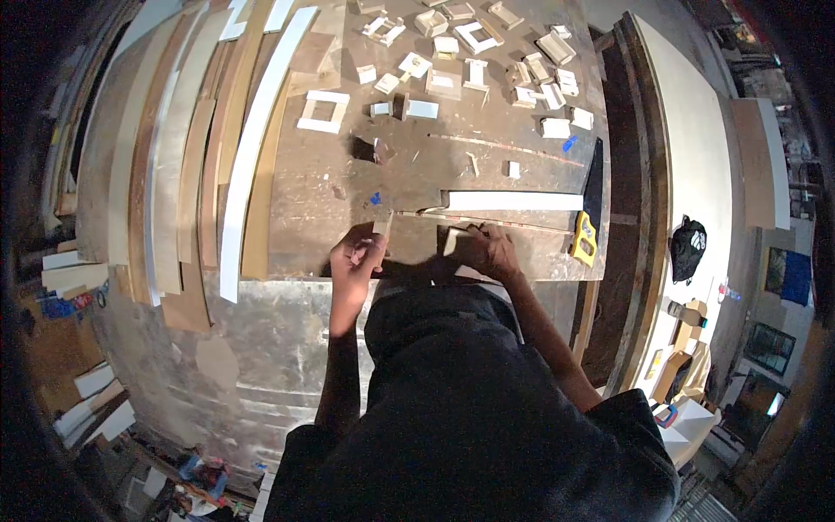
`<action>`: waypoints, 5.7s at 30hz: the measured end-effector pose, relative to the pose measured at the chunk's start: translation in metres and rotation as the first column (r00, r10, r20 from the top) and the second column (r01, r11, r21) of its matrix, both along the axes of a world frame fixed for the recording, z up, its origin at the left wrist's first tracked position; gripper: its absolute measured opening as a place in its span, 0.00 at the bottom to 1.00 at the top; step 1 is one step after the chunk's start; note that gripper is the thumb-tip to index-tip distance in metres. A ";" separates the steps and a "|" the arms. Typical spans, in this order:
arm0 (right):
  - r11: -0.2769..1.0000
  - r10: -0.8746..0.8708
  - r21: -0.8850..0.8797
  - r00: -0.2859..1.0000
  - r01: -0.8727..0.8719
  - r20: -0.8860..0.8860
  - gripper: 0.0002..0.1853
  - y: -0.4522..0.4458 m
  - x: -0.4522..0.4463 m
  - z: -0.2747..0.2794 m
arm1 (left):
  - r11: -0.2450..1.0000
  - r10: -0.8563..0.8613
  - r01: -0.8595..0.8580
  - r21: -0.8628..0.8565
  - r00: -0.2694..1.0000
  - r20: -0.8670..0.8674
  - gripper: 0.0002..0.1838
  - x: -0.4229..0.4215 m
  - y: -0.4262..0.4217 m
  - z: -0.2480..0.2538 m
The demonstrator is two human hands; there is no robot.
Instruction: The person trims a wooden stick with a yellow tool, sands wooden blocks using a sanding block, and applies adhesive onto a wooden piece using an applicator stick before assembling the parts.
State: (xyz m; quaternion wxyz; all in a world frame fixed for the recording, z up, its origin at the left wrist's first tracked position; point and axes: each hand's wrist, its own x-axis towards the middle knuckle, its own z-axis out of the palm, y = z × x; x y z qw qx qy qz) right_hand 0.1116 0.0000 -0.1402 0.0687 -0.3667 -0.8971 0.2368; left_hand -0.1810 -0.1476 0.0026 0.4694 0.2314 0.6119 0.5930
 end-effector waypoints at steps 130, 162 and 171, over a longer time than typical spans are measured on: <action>0.826 -0.262 -0.427 0.421 -0.369 -0.869 0.25 0.089 0.069 0.291 | 0.776 -0.097 0.269 0.570 0.945 -0.313 0.35 0.181 0.153 0.158; 0.824 -0.323 -0.474 0.431 -0.311 -0.843 0.25 0.065 0.070 0.295 | 0.773 -0.170 0.266 0.576 0.961 -0.216 0.38 0.181 0.131 0.154; 0.825 -0.311 -0.472 0.448 -0.310 -0.838 0.26 0.062 0.074 0.295 | 0.761 -0.162 0.276 0.587 0.957 -0.240 0.38 0.183 0.128 0.155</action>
